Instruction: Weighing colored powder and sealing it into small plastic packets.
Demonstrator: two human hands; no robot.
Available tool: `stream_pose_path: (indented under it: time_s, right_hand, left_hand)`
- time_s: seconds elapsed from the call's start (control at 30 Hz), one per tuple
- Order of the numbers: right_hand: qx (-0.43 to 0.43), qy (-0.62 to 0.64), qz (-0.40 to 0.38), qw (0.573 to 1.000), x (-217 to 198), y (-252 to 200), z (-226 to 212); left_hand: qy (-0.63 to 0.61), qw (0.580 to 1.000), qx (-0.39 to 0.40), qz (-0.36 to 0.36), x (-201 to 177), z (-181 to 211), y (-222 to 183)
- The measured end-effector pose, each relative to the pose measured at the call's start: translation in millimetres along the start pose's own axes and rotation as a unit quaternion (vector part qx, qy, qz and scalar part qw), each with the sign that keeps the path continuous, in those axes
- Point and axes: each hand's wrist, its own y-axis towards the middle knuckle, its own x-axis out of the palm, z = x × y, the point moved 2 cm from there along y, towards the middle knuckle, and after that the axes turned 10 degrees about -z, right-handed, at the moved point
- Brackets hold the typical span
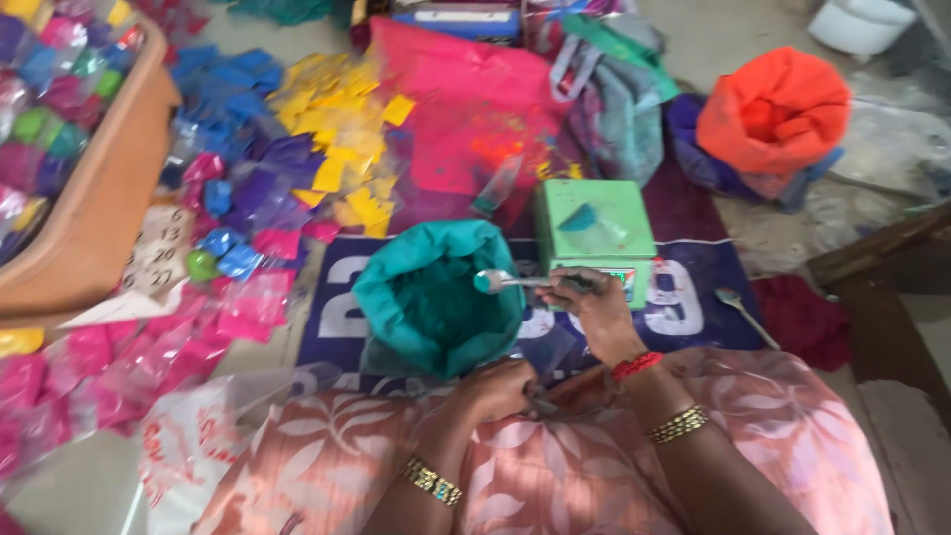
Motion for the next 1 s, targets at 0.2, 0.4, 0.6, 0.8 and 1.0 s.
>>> stream_pose_path:
  time_s: [0.2,0.4,0.6,0.8,1.0]
  right_hand:
    - [-0.071,-0.030,0.110,0.991,-87,-18,-85]
    - [-0.070,-0.123,0.220,0.965,-104,-49,-122]
    - [-0.042,-0.036,0.208,0.976,-136,-32,-81]
    - [-0.044,-0.091,0.239,0.966,-108,-8,-74]
    - [-0.109,-0.258,0.210,0.937,-75,-10,-72]
  left_hand:
    - [-0.029,0.999,-0.030,-0.011,-6,3,-7]
    - [-0.017,1.000,-0.016,-0.003,-5,0,-5]
    - [-0.013,0.999,-0.022,-0.023,-4,0,-3]
    - [-0.027,0.999,-0.025,-0.007,-3,-2,-5]
    - [-0.030,0.999,-0.020,-0.008,-4,-1,-5]
